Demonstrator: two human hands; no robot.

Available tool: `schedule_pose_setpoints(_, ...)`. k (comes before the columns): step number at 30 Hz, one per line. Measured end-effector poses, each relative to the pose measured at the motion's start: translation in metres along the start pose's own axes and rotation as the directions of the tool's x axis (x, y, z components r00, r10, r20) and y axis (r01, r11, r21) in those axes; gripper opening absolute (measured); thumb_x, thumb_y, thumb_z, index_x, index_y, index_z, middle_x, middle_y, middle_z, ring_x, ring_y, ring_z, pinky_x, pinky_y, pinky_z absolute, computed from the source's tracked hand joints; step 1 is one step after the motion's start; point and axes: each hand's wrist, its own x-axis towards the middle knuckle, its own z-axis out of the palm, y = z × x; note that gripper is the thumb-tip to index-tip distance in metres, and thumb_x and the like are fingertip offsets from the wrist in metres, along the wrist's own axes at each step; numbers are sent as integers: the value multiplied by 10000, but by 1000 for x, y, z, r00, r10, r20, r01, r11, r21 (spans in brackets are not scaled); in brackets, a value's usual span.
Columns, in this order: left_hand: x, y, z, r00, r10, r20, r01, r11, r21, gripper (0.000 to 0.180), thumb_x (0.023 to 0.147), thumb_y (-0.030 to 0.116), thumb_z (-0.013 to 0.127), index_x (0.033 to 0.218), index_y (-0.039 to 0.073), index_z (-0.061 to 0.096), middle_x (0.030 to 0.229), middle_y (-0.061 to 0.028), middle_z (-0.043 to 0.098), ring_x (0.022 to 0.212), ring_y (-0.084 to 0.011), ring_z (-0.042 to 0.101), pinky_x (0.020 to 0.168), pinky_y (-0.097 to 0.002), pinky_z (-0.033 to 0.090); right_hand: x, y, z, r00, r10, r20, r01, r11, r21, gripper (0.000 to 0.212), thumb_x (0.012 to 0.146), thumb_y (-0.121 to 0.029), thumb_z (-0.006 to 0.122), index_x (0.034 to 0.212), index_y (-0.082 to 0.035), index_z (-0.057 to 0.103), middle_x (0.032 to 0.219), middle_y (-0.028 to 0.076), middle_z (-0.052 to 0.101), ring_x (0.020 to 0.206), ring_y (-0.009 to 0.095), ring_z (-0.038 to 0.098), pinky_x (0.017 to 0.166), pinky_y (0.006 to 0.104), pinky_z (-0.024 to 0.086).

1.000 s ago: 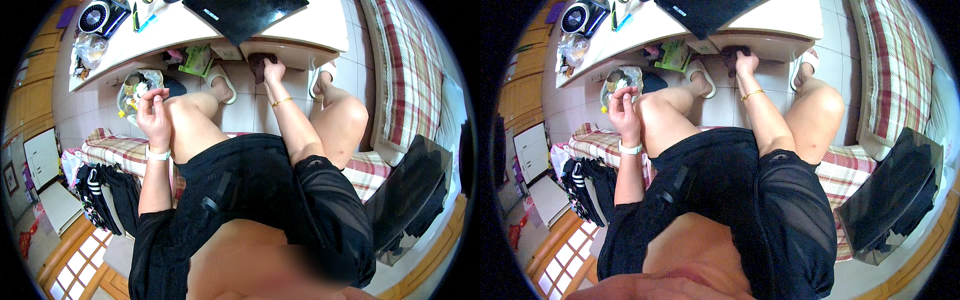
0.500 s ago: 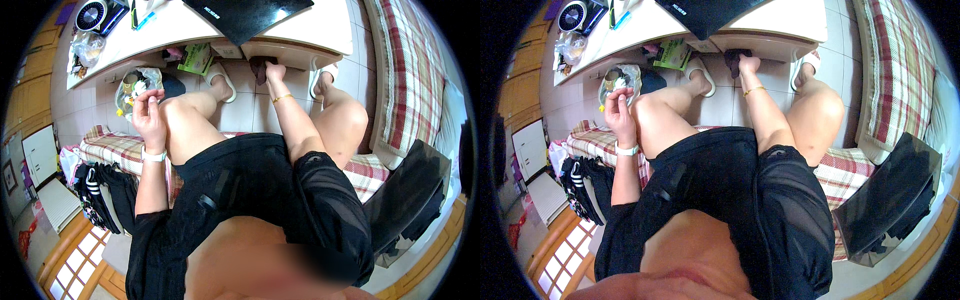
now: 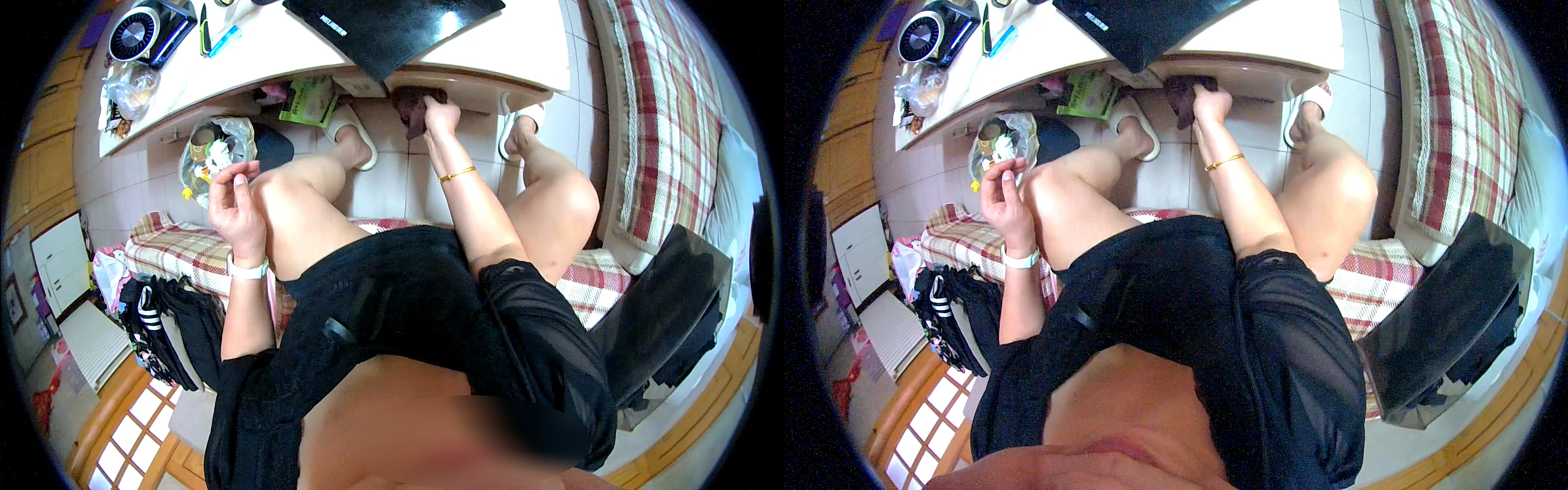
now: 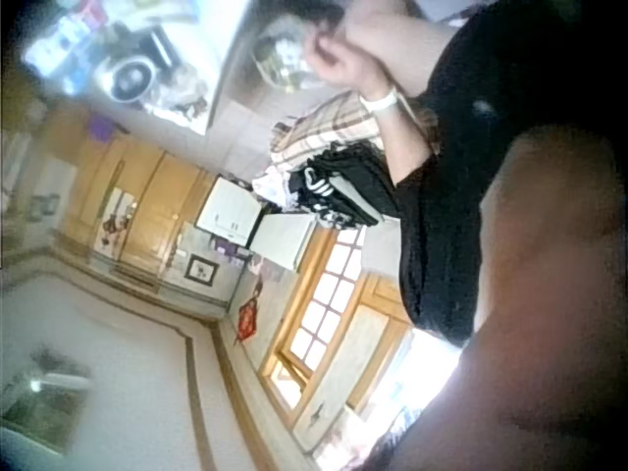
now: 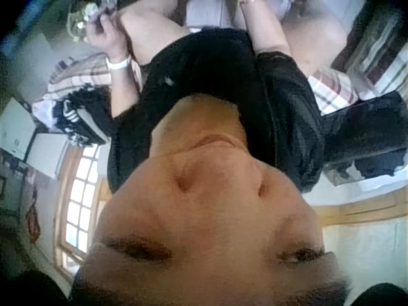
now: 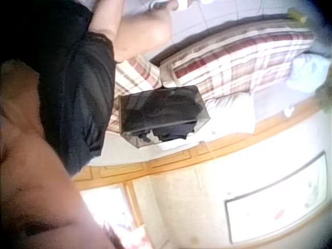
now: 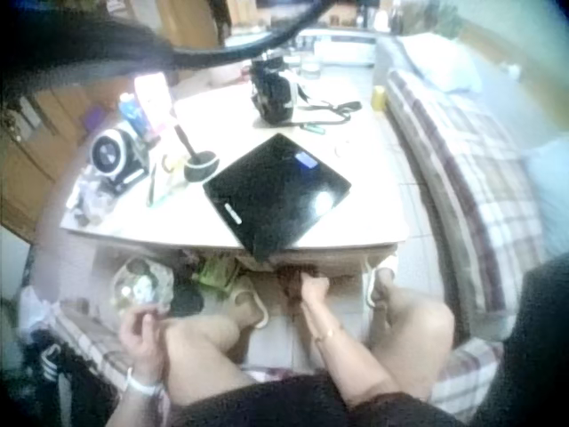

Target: The person cleans a black digital scale using a white tissue and a brown cloth. They wipe the top surface, the bottom, and the sides of the scale, flipping it over to ensure all areas are cleaned. The scale is placed on a white table in a cluttered room.

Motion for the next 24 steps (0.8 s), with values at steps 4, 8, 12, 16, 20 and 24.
schedule_pose_setpoints(4, 15, 1, 3, 1000, -29, 12, 29, 1000, -2, 146, 1024, -9, 500, 1114, -39, 610, 1046, -134, 699, 962, -185, 674, 919, -318, 534, 86, 100, -29, 978, 32, -204, -131, 859, -495, 341, 809, -110, 768, 1043, 123, 682, 1023, 217, 724, 964, 298, 690, 838, 386, 531)
schedule_pose_setpoints(8, 7, -1, -5, 1000, -26, -4, 26, 998, 52, 147, 1031, 16, 488, 1097, -29, 611, 1041, -132, 701, 967, -188, 662, 924, -319, 515, 73, 53, -57, 986, 161, 43, -21, 379, -925, 372, 857, -283, 678, 1028, 44, 726, 1137, 264, 706, 1142, 335, 679, 966, 359, 537)
schedule_pose_setpoints(12, 7, -2, -6, 1000, -15, -25, 16, 999, 48, 146, 1014, -26, 493, 1105, -42, 606, 1054, -136, 698, 973, -194, 671, 929, -330, 533, 38, 16, -50, 916, 313, 250, 166, 272, -948, 718, 780, -491, 771, 1214, 71, 667, 1318, 287, 616, 1284, 359, 579, 1083, 371, 466)
schedule_pose_setpoints(16, 12, 6, 10, 1000, 16, 26, -16, 1000, -9, 145, 1010, -30, 490, 1097, -43, 605, 1051, -140, 703, 974, -193, 674, 925, -326, 534, 29, 22, -48, 980, 42, 194, 61, 866, -496, 855, 780, -645, 717, 1205, 95, 664, 1258, 283, 658, 1207, 388, 623, 1042, 384, 454)
schedule_pose_setpoints(20, 9, 3, 9, 998, 67, 21, -67, 998, 9, 146, 1011, -29, 496, 1103, -45, 609, 1050, -141, 705, 968, -188, 676, 927, -321, 534, 8, -9, -34, 975, -36, 220, 124, 907, -403, 790, 826, -600, 701, 1231, 76, 655, 1226, 281, 673, 1190, 398, 627, 1030, 392, 455)
schedule_pose_setpoints(24, 9, -6, 3, 999, 54, -5, -54, 997, -45, 146, 1013, -26, 499, 1107, -50, 608, 1051, -140, 706, 964, -185, 685, 913, -311, 544, 0, -18, -29, 969, -154, 193, 223, 877, -425, 724, 853, -575, 686, 1198, 62, 679, 1206, 279, 681, 1176, 405, 632, 1020, 396, 457)
